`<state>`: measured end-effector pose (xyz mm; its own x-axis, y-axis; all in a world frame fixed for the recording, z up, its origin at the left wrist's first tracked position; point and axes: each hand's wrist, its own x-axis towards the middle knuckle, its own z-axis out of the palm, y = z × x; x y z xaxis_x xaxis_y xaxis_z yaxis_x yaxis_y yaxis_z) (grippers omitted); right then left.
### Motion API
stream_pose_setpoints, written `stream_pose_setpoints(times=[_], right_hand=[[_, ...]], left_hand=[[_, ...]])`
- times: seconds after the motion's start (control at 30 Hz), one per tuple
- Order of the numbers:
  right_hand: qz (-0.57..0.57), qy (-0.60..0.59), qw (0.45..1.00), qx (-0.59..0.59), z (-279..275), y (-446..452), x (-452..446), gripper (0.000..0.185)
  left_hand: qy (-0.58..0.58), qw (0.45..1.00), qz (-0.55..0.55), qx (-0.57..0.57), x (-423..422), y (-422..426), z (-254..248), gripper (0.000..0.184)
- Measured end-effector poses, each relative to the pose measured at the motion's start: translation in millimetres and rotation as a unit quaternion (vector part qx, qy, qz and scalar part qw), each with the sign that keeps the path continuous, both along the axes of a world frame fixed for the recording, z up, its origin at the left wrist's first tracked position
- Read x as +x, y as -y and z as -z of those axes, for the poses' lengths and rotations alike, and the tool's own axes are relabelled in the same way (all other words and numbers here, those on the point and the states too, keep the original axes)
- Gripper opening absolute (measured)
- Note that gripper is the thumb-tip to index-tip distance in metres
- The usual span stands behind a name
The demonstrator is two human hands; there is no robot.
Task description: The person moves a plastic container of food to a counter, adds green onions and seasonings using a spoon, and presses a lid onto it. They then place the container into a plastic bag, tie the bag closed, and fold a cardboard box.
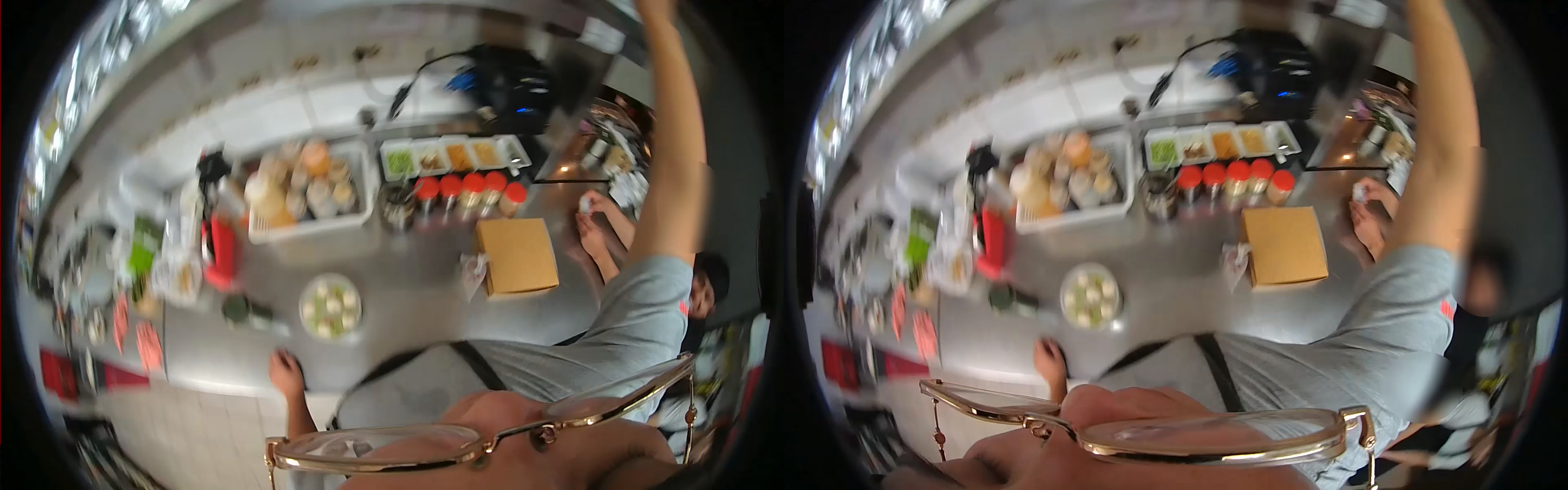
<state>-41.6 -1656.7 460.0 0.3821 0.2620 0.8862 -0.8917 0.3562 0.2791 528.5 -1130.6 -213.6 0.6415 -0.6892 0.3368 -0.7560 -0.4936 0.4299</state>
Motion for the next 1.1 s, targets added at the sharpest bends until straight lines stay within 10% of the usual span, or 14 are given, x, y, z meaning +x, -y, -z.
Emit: stream_pose_setpoints(times=[0.07,0.17,0.33,0.5,0.73,0.83,0.9,1.03,1.1], right_hand=[[0.012,-0.041,0.996,-0.078,44,-34,26,0.051],[-0.444,-0.016,0.896,0.008,146,-81,65,0.041],[-0.473,0.001,0.838,0.274,385,-235,169,0.071],[-0.401,0.025,0.476,0.783,599,-332,193,0.062],[-0.472,0.019,0.561,0.680,571,-346,212,0.053],[-0.502,-0.038,0.600,0.622,544,-341,245,0.050],[-0.487,-0.204,0.584,0.617,528,-346,268,0.048],[-0.466,-0.282,0.554,0.629,526,-357,280,0.050],[-0.582,-0.078,0.502,0.635,545,-360,267,0.051]], left_hand=[[-0.026,0.999,-0.009,-0.020,-3,0,1,0.019],[-0.036,0.999,-0.003,-0.009,2,-1,1,0.014],[-0.156,0.987,0.026,0.018,20,-8,-14,0.020],[-0.226,0.972,0.045,-0.056,25,-8,-11,0.018],[0.048,0.956,0.249,-0.148,-9,88,-120,0.024],[-0.068,0.929,0.315,-0.180,-43,124,-160,0.036],[-0.667,0.666,0.261,-0.209,-67,136,-191,0.048],[-0.615,0.664,0.317,-0.284,-54,145,-172,0.049],[-0.550,0.700,0.293,-0.349,-33,133,-160,0.045]])
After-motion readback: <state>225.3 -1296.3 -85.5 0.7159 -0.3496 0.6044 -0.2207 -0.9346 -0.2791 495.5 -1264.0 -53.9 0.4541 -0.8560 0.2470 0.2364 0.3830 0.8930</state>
